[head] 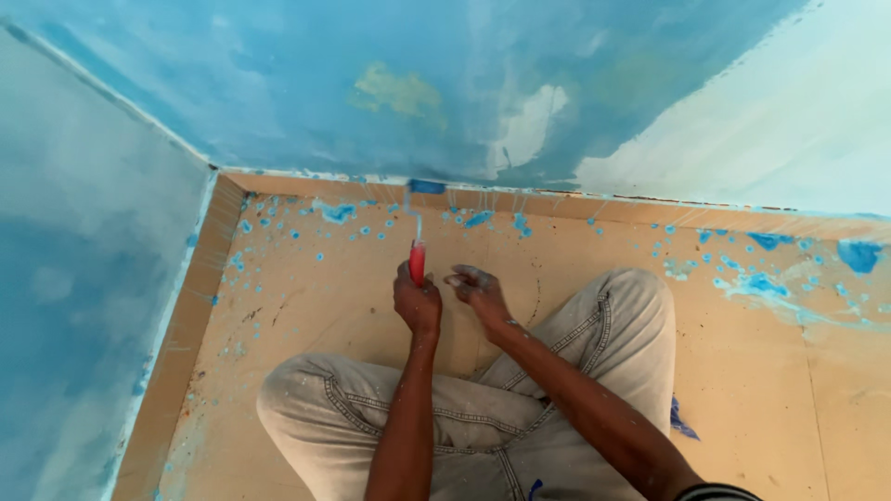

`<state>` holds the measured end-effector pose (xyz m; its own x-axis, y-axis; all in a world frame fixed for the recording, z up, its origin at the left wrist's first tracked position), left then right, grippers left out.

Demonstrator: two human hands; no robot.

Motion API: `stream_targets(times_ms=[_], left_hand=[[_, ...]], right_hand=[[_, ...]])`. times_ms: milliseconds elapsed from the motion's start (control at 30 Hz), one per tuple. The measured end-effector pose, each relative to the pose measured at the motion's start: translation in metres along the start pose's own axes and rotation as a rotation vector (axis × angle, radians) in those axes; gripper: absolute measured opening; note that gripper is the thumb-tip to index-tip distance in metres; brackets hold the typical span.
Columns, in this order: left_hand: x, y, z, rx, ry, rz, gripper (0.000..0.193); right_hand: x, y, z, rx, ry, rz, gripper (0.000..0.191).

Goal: The person sits on the floor of a small room and paints the wall and ceiling blue using a paint roller. They roll paint across unpainted patches, dip the roller into a bucket of blue paint, and continue coating the wall and ceiling surfaces.

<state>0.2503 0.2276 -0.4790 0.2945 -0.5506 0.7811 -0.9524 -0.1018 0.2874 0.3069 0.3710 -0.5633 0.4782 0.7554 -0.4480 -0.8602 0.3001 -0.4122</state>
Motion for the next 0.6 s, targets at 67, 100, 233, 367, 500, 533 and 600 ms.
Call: stream_targets(times_ms=[67, 100, 233, 367, 500, 533, 600], left_hand=[[-0.027, -0.011, 0.024, 0.293, -0.499, 0.247, 0.033], [-0.042, -0.018, 0.028, 0.440, -0.751, 0.381, 0.028], [-0.017, 0.013, 0.008, -0.046, -0.096, 0.253, 0.035], [0.003, 0.048, -0.019, -0.450, 0.149, 0.233, 0.039], [0.026, 0.084, -0.029, -0.585, 0.092, 0.208, 0.046], [0.025, 0.092, -0.028, -0.571, 0.130, 0.237, 0.044], [0.019, 0.108, -0.027, -0.543, 0.200, 0.289, 0.039]], right_hand=[[0.025, -0.007, 0.010, 0.100, -0.086, -0.012, 0.036], [0.040, -0.011, 0.016, 0.142, -0.084, -0.031, 0.037], [0.082, -0.015, 0.029, 0.243, -0.062, -0.112, 0.038], [0.098, -0.016, 0.023, 0.152, 0.052, -0.218, 0.038], [0.089, -0.018, 0.024, 0.171, 0.026, -0.174, 0.039], [0.087, -0.018, 0.022, 0.154, 0.009, -0.171, 0.038], [0.084, -0.019, 0.020, 0.133, -0.005, -0.160, 0.038]])
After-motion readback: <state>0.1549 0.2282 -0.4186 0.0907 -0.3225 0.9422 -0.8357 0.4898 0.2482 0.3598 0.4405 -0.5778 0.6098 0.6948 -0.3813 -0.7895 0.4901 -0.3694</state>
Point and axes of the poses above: each hand's wrist, its own y-axis towards the middle knuckle, its own x-axis out of the back of the hand, z = x × y, the point moved 8 cm from there along y, towards the middle knuckle, and after that the axes turned 14 degrees about y, right-handed, at the moved point
